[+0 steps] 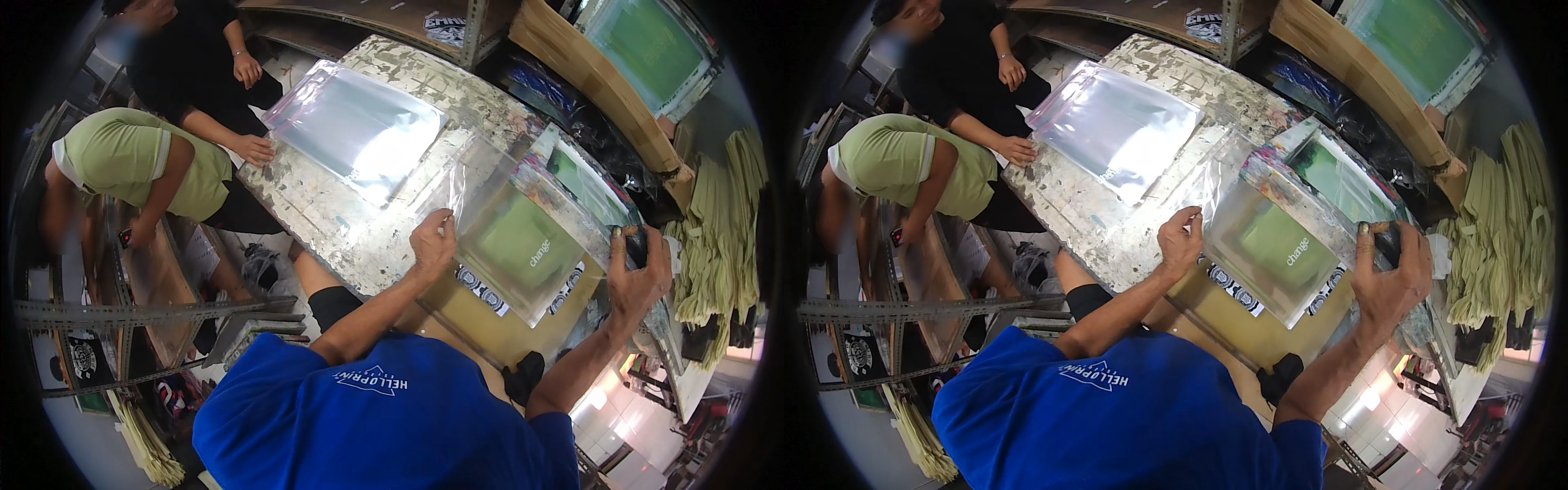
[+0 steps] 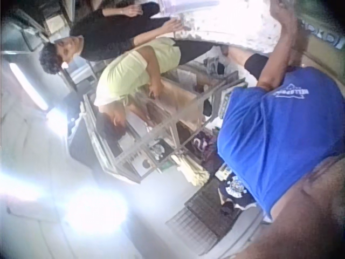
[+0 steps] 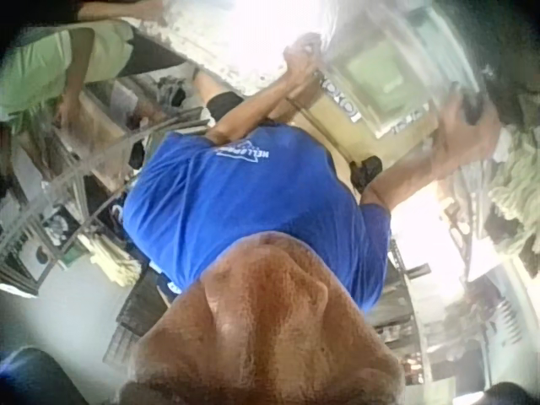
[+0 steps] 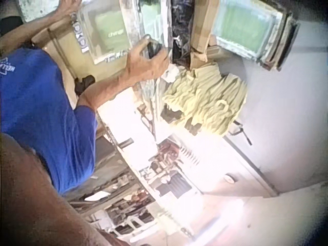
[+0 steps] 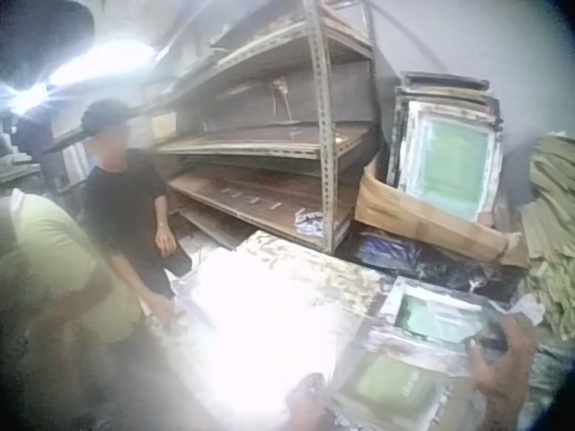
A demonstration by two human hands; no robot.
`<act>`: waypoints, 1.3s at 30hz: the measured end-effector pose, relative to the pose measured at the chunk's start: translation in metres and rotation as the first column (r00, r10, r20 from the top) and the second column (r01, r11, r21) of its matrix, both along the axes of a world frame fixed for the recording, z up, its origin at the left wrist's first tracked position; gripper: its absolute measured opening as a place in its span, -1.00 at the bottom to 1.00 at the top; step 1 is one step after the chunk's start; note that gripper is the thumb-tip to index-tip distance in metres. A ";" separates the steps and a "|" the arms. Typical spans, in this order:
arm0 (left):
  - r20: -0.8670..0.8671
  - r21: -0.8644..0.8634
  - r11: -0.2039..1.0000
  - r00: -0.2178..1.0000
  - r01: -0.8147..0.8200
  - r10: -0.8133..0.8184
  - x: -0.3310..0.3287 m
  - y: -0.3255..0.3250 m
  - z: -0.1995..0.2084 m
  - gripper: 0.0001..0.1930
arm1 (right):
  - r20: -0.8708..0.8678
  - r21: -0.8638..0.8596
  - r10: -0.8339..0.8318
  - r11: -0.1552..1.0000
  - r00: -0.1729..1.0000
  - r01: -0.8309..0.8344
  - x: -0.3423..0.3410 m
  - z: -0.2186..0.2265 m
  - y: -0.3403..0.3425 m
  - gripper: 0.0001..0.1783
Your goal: The person performs screen printing by spreading ink across a mesh stencil using a squeegee, then aligns and presses the stencil onto plastic sheets.
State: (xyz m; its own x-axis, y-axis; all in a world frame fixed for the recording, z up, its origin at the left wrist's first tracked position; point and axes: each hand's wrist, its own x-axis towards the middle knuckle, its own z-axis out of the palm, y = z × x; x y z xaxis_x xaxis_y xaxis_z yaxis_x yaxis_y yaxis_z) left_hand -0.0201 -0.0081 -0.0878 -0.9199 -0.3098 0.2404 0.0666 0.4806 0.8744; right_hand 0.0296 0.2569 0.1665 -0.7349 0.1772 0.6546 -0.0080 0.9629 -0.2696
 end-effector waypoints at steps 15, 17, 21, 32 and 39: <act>0.020 -0.022 0.999 0.999 0.031 -0.031 -0.017 -0.004 0.002 -0.47 | 0.012 0.017 -0.027 0.999 1.000 0.027 -0.001 0.000 0.000 -0.65; 0.120 0.047 0.998 0.992 -0.049 0.043 -0.021 -0.011 -0.013 -0.38 | 0.017 0.006 -0.036 0.999 0.999 0.036 0.000 -0.001 0.002 -0.63; 0.209 -0.334 0.942 0.977 0.028 0.044 -0.021 -0.033 -0.030 -0.29 | -0.004 0.017 -0.009 1.000 1.000 0.009 -0.003 -0.003 0.003 -0.63; -0.069 -0.400 0.916 0.996 0.022 -0.054 -0.007 -0.025 -0.035 -0.68 | -0.010 0.002 0.006 1.000 1.000 -0.006 0.000 -0.003 0.002 -0.67; -0.051 0.261 0.965 0.999 0.020 -0.007 -0.011 -0.006 0.004 -0.29 | -0.008 -0.024 0.030 0.999 1.000 -0.030 -0.001 -0.004 0.004 -0.68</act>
